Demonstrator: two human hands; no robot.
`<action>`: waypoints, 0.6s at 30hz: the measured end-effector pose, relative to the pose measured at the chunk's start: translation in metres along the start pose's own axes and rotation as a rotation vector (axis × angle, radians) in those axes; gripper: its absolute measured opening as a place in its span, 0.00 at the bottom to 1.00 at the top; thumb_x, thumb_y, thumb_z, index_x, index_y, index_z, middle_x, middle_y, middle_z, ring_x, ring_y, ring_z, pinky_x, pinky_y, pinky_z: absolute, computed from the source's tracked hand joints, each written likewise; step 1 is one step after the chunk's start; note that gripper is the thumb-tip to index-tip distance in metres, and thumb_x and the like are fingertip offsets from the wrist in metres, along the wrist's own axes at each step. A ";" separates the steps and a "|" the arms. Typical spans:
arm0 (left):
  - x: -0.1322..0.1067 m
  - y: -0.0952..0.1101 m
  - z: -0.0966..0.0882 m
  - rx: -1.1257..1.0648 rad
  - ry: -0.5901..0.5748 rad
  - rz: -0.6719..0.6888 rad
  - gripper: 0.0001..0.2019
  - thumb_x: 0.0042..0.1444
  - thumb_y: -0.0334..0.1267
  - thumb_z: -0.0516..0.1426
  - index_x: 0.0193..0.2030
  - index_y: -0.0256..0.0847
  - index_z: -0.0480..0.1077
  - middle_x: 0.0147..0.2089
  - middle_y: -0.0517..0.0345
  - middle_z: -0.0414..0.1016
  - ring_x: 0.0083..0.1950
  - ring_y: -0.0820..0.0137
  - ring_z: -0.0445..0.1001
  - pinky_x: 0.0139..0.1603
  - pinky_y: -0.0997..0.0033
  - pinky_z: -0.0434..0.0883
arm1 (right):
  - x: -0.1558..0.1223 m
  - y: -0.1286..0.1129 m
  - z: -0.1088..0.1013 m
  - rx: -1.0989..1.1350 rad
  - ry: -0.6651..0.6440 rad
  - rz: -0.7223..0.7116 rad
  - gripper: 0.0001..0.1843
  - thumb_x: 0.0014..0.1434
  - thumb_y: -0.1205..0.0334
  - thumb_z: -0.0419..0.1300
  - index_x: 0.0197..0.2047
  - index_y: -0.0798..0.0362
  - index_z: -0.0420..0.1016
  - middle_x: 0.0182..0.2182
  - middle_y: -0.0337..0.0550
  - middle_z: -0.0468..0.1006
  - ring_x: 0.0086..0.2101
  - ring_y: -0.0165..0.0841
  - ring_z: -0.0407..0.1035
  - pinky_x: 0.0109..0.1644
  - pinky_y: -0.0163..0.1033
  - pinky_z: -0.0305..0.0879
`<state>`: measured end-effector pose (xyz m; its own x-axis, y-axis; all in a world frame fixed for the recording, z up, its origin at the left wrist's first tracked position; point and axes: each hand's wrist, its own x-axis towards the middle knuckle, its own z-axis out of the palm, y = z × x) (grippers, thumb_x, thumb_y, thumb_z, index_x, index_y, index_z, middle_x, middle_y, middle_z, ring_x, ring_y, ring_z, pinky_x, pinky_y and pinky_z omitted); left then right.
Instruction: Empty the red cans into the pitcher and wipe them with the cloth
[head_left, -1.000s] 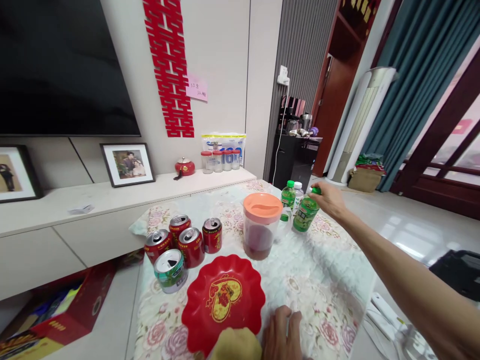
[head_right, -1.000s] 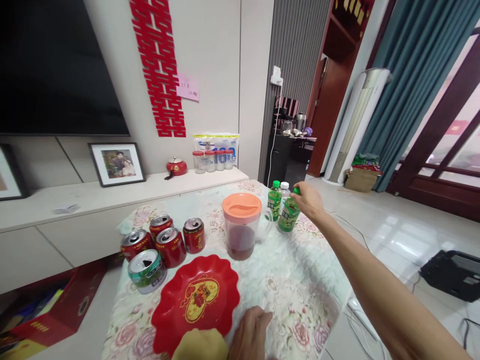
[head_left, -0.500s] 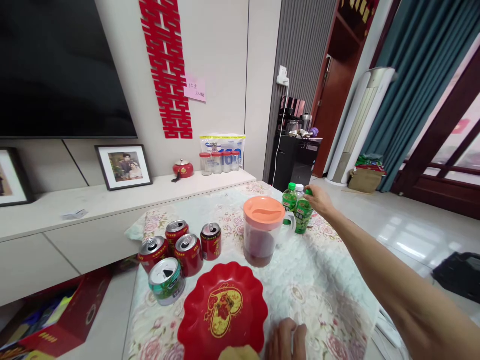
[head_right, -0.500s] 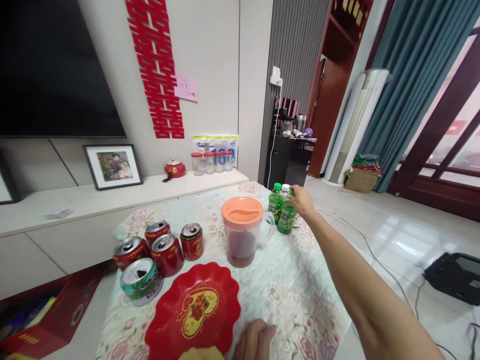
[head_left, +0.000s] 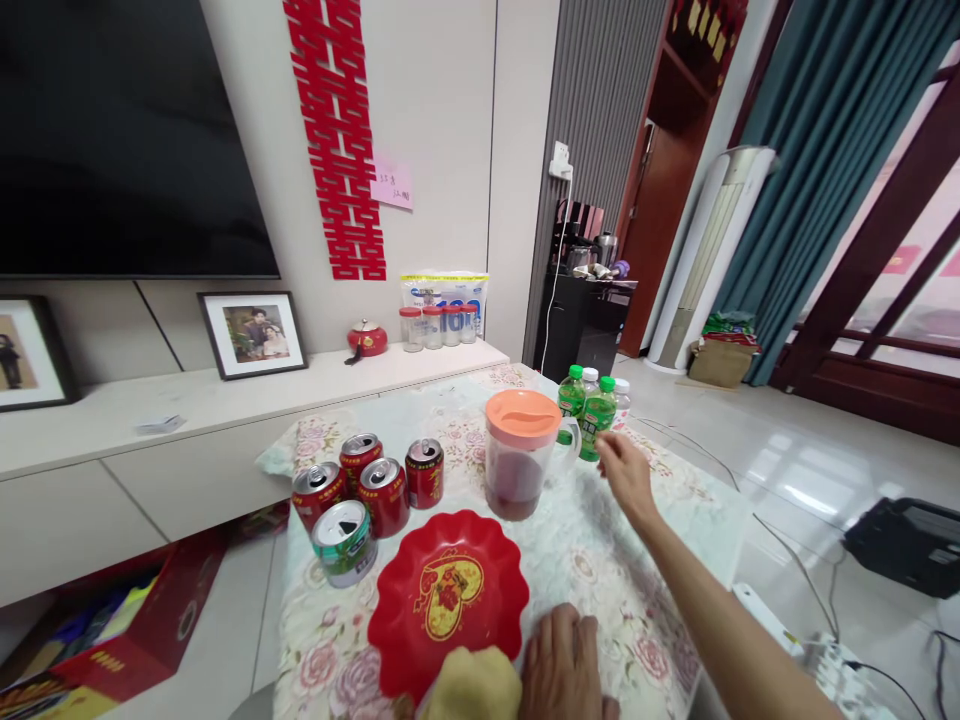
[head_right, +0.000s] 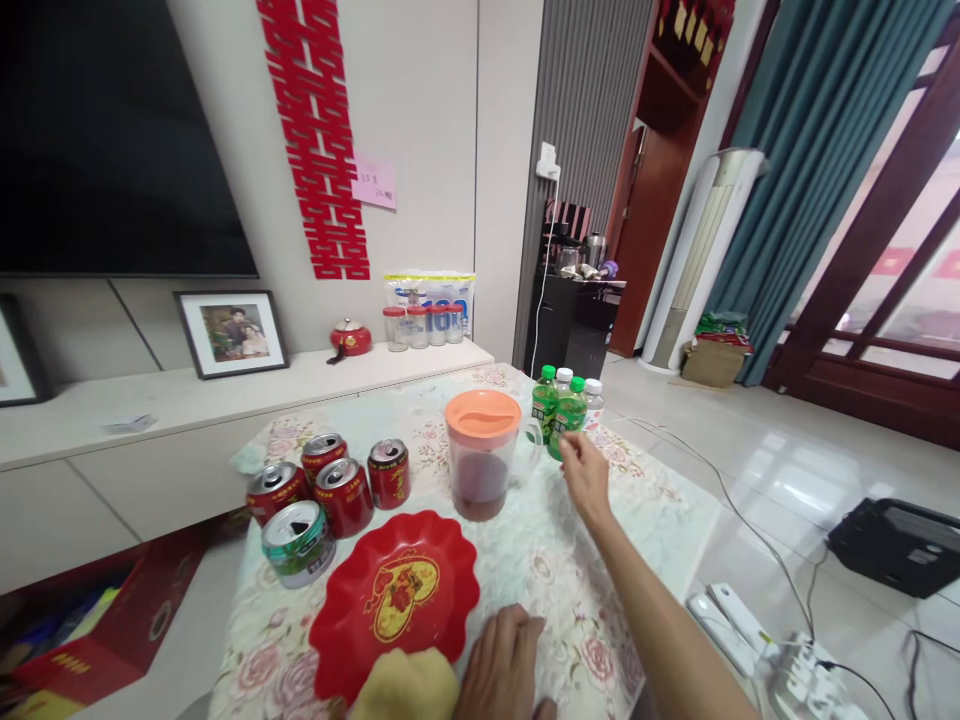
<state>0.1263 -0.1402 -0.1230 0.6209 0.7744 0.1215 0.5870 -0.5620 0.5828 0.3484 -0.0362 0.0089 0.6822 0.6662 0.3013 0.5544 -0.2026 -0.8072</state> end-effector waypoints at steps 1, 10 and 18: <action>0.001 0.000 -0.001 -0.003 -0.009 0.006 0.35 0.39 0.28 0.64 0.60 0.46 0.75 0.60 0.47 0.77 0.60 0.46 0.74 0.61 0.42 0.72 | -0.018 0.008 0.010 0.036 -0.036 0.030 0.15 0.72 0.52 0.62 0.51 0.55 0.77 0.41 0.41 0.81 0.35 0.31 0.77 0.40 0.40 0.78; 0.003 -0.009 0.001 0.096 0.066 0.068 0.21 0.46 0.33 0.65 0.50 0.47 0.78 0.51 0.51 0.81 0.51 0.53 0.77 0.50 0.55 0.74 | -0.064 0.052 0.056 0.203 -0.234 0.137 0.16 0.72 0.50 0.61 0.45 0.56 0.77 0.34 0.37 0.79 0.29 0.28 0.73 0.35 0.37 0.74; 0.014 -0.021 0.042 0.273 0.508 0.317 0.12 0.48 0.37 0.68 0.38 0.49 0.73 0.31 0.61 0.77 0.29 0.66 0.75 0.27 0.63 0.64 | -0.057 0.057 0.056 0.235 -0.244 0.057 0.22 0.55 0.39 0.60 0.35 0.50 0.80 0.27 0.42 0.82 0.30 0.41 0.74 0.36 0.45 0.69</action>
<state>0.1443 -0.1303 -0.1671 0.5021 0.5623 0.6571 0.5681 -0.7873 0.2396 0.3145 -0.0453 -0.0833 0.5591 0.8163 0.1448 0.3743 -0.0928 -0.9226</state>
